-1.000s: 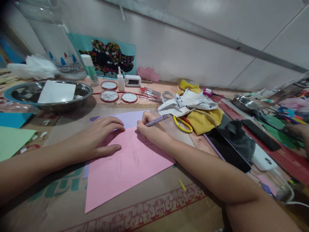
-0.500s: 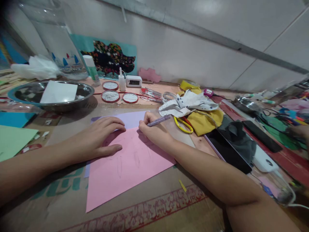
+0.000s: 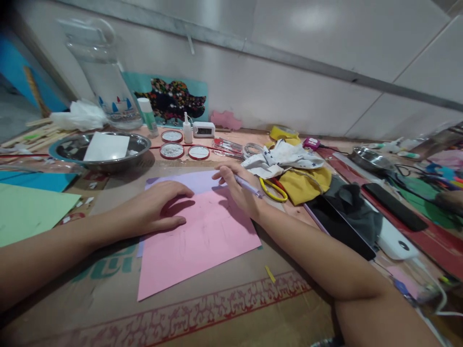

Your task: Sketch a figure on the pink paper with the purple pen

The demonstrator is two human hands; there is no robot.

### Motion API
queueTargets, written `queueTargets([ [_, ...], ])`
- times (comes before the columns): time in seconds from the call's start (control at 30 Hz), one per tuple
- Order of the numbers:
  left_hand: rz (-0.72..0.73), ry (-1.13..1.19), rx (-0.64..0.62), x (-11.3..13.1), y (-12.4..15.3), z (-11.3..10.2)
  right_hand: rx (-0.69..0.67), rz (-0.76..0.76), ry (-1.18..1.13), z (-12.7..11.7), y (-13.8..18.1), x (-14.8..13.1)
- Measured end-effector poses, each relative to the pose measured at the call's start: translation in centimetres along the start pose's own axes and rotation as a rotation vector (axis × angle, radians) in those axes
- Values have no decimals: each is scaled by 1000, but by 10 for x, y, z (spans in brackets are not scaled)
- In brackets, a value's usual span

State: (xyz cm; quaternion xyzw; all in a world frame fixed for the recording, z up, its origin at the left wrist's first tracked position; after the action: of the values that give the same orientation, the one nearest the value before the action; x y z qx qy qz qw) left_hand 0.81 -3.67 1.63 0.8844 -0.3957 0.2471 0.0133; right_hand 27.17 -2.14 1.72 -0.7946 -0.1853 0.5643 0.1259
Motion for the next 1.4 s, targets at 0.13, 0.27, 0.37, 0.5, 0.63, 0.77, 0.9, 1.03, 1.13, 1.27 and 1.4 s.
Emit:
queueTargets([
  [0.13,19,15,6,3,2,0,-67,-17,254,-4,-2,6],
  [0.27,46,8,50,6,5,1,-117,-86,424,-1,-1,-6],
  [0.37,31,-27,75,5,7,2,-119,-157,469,1,2,-17],
  [0.5,-43,-79,108,2,7,2,-69,-194,448,1,4,-22],
  [0.63,-141,-82,119,0,5,-4,-30,-185,431,-1,4,-20],
  [0.77,-161,-58,95,2,3,-9,-38,-148,427,-2,3,-16],
  [0.9,-209,-46,101,4,2,-13,-22,-70,353,-2,1,-5],
  [1.03,-250,-34,121,5,3,-15,111,-81,237,-8,-9,7],
  [1.13,-238,-37,152,7,4,-17,170,-84,158,-23,-23,14],
  [1.27,-202,-18,169,10,5,-18,256,-20,284,-50,-38,21],
  [1.4,-189,-9,187,10,6,-18,302,-45,365,-63,-40,24],
])
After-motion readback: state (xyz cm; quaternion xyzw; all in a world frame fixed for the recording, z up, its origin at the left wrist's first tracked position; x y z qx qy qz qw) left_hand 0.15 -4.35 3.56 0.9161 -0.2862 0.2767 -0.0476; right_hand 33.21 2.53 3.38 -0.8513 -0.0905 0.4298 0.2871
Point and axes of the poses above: each hand's wrist, its own y-axis away from the middle knuckle, its own z-axis out of the palm, x = y × z, the point moved 1 cm from there along -y, towards the middle knuckle, and after that the axes turned 2 degrees about -z, right-handed, at the moved point
